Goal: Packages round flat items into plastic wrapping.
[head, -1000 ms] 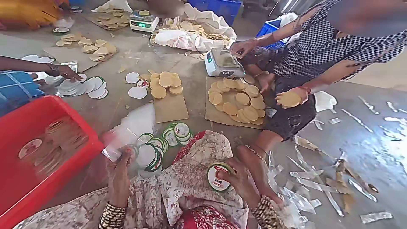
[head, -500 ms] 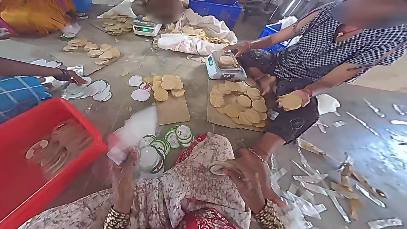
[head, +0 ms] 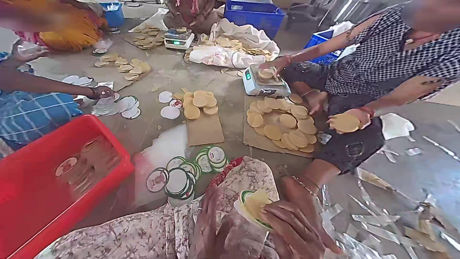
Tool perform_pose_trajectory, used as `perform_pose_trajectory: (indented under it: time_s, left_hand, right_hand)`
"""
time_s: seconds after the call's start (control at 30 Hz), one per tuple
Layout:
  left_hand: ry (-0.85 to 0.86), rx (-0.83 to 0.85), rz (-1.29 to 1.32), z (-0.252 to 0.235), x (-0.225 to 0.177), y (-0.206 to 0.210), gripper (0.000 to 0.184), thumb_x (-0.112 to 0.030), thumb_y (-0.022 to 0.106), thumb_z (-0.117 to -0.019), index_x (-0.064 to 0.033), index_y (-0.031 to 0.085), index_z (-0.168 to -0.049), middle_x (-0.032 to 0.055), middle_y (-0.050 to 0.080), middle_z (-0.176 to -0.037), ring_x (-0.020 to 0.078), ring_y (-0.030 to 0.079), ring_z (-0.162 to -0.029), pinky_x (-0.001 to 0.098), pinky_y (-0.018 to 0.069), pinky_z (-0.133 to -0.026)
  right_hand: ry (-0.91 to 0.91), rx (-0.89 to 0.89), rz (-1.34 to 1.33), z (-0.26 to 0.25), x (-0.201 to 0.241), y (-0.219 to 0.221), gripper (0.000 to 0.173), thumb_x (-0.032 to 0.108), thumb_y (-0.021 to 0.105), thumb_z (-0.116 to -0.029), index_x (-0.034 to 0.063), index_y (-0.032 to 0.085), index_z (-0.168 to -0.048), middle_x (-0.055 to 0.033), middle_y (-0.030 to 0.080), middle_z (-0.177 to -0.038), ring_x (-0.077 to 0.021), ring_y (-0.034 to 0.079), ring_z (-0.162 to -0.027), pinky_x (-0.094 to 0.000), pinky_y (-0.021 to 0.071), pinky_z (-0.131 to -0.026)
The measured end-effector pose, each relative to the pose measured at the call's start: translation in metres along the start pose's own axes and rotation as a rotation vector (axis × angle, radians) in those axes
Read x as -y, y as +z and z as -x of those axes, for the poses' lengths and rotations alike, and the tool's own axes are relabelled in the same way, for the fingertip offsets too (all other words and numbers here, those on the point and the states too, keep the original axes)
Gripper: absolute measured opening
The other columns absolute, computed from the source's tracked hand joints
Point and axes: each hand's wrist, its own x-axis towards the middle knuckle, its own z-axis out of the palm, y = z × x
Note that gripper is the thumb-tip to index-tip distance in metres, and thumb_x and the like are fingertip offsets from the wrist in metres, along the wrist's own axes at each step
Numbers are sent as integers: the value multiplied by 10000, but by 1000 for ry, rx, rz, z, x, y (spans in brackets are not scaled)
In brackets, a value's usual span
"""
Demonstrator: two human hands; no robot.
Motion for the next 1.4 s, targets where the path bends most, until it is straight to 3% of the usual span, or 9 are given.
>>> perform_pose_trajectory:
  time_s: [0.1,0.2,0.3,0.4,0.63,0.77,1.0,1.2,1.4]
  left_hand:
    - [5,-33,668,-3,-1,-1,683,-517,404,-1068,23,437,-1485,131,505,-1511,197,482,-1397,379,419,-1153]
    - [-170,71,1575,-3,-20,8,895,-758,525,-881,-101,510,-1488,165,582,-1441,311,549,-1346,470,446,-1120]
    - [-181,93,1891,-6,-31,5,895,-740,512,-887,-86,491,-1498,208,531,-1485,358,476,-1412,497,382,-1169]
    - [-160,23,1905,-5,-34,0,737,-592,578,-934,-80,541,-1463,206,558,-1456,347,504,-1391,488,416,-1147]
    - [-173,-9,1800,3,-34,-1,631,-535,643,-922,-97,628,-1376,154,645,-1359,264,609,-1281,410,493,-1071]
    - [-275,-132,1792,7,-44,-3,501,-480,577,-980,-81,707,-1254,133,720,-1197,231,695,-1120,401,572,-958]
    - [-663,-605,1788,-1,-61,-8,487,-495,424,-1063,-110,711,-979,84,741,-907,246,745,-866,451,621,-785]
    - [-768,-686,1752,-3,-66,-7,513,-565,429,-1044,-134,678,-920,55,731,-869,255,741,-871,517,605,-816]
    - [-758,-693,1763,-1,-69,-8,520,-568,432,-1043,-127,683,-929,63,735,-862,262,745,-861,515,608,-811]
  right_hand:
    - [8,33,-92,-3,20,11,208,254,490,-1069,170,680,-1058,19,685,-1078,-97,624,-1100,-211,484,-1004]
    - [-48,93,-218,1,34,31,202,255,501,-1061,165,682,-1075,-7,693,-1081,-139,630,-1087,-256,473,-1027]
    - [-10,290,-270,-3,48,39,504,611,515,-1000,159,698,-1128,-52,713,-1108,-197,631,-1117,-330,468,-1032]
    - [96,404,-320,-15,52,35,731,738,503,-935,84,703,-1195,-134,717,-1174,-246,649,-1155,-376,508,-1019]
    - [143,590,-320,-43,44,28,331,314,714,-913,75,756,-1137,-139,714,-1214,-268,679,-1131,-390,567,-939]
    - [210,401,-354,-48,40,26,228,190,580,-1015,69,762,-1078,-77,764,-1076,-114,712,-1046,-261,576,-922]
    - [301,191,-544,-59,53,-4,100,195,701,-975,132,711,-1051,88,732,-1023,67,652,-982,-119,547,-849]
    - [193,247,-684,-45,68,0,105,132,695,-976,28,683,-981,-67,726,-925,-69,688,-918,-193,554,-853]
    - [218,256,-611,-41,68,6,119,151,698,-971,33,696,-957,-58,741,-893,-65,698,-900,-193,559,-848]
